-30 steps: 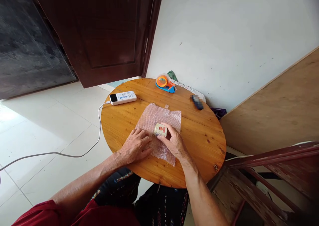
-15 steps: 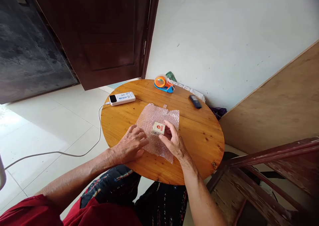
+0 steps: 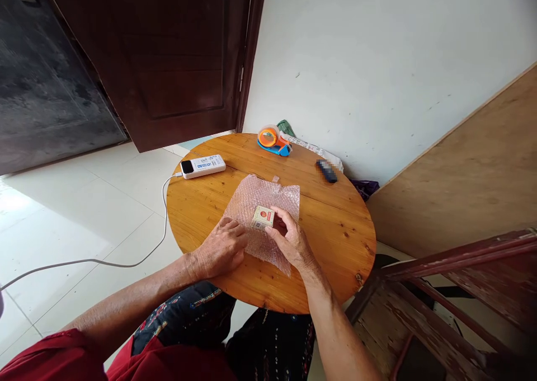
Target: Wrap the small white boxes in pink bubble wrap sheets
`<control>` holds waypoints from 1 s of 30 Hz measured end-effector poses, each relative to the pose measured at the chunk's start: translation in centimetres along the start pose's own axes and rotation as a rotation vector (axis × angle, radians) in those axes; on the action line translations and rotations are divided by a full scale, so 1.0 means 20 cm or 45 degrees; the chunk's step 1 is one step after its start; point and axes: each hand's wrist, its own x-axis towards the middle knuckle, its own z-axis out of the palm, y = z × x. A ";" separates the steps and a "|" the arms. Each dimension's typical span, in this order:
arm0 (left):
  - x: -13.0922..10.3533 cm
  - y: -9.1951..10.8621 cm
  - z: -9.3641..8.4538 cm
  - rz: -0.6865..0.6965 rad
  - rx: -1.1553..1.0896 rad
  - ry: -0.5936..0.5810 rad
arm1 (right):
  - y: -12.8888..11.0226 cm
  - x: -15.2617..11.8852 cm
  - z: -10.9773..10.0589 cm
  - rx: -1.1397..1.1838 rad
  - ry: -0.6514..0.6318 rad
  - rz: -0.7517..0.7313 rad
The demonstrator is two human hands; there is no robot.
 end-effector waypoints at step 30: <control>0.33 -0.16 -0.14 -0.345 -0.503 0.071 | -0.22 0.08 -0.17 -0.527 -0.203 0.087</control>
